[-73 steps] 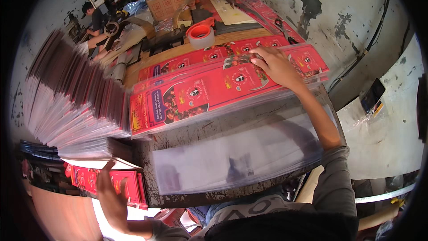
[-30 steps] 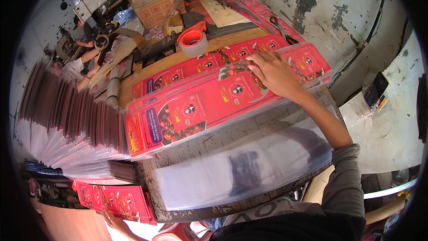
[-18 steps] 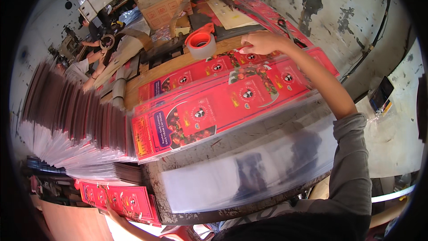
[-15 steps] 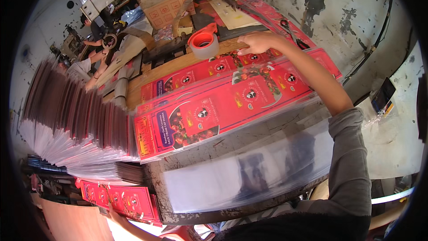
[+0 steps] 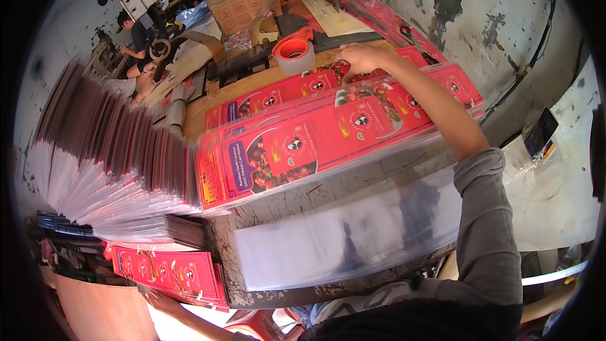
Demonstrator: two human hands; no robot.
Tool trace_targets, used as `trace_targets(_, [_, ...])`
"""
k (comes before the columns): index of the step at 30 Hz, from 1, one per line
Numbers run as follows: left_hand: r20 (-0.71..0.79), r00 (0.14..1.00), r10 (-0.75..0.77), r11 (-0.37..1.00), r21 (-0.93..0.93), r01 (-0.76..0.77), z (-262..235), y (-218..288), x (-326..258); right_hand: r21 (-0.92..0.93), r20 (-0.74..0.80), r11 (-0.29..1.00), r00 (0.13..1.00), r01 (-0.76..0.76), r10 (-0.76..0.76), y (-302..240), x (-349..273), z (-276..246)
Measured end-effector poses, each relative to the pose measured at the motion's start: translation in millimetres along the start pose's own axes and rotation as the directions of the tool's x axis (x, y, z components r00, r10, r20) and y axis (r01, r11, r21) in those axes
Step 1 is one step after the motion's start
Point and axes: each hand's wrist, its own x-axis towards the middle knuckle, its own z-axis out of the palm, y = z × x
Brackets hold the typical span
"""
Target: The person inserts printed paper packaging sheets into transparent plastic sleeves by hand.
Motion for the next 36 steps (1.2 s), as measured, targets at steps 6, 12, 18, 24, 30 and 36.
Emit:
trace_targets(6, [0.109, 0.875, 0.471, 0.767, 0.439, -0.467, 137, 128, -133, 0.086, -0.38, 0.994, 0.925, 0.061, -0.023, -2, -20, -12])
trace_targets(12, [0.985, 0.171, 0.032, 0.605, 0.117, -0.788, 236, 157, -226, 0.056, -0.497, 0.996, 0.867, 0.074, -0.036, -14, -68, -61])
trace_targets(18, [0.982, -0.142, -0.122, 0.536, -0.055, -0.843, 270, 111, -256, -0.044, -0.707, 0.975, 0.696, -0.219, 0.124, -23, -147, -102])
trace_targets(24, [0.996, -0.079, 0.034, 0.569, -0.084, -0.818, 279, 106, -258, 0.479, -0.733, 0.873, 0.591, 0.096, 0.337, 18, -204, -105])
trace_targets(30, [0.912, -0.219, 0.348, 0.329, -0.337, -0.882, 279, 100, -268, 0.798, -0.588, 0.306, 0.563, 0.518, 0.58, -54, -194, -93])
trace_targets(36, [0.795, -0.34, 0.502, 0.022, -0.405, -0.914, 270, 105, -273, 0.739, -0.619, 0.077, 0.63, 0.669, 0.468, -152, -148, -96])
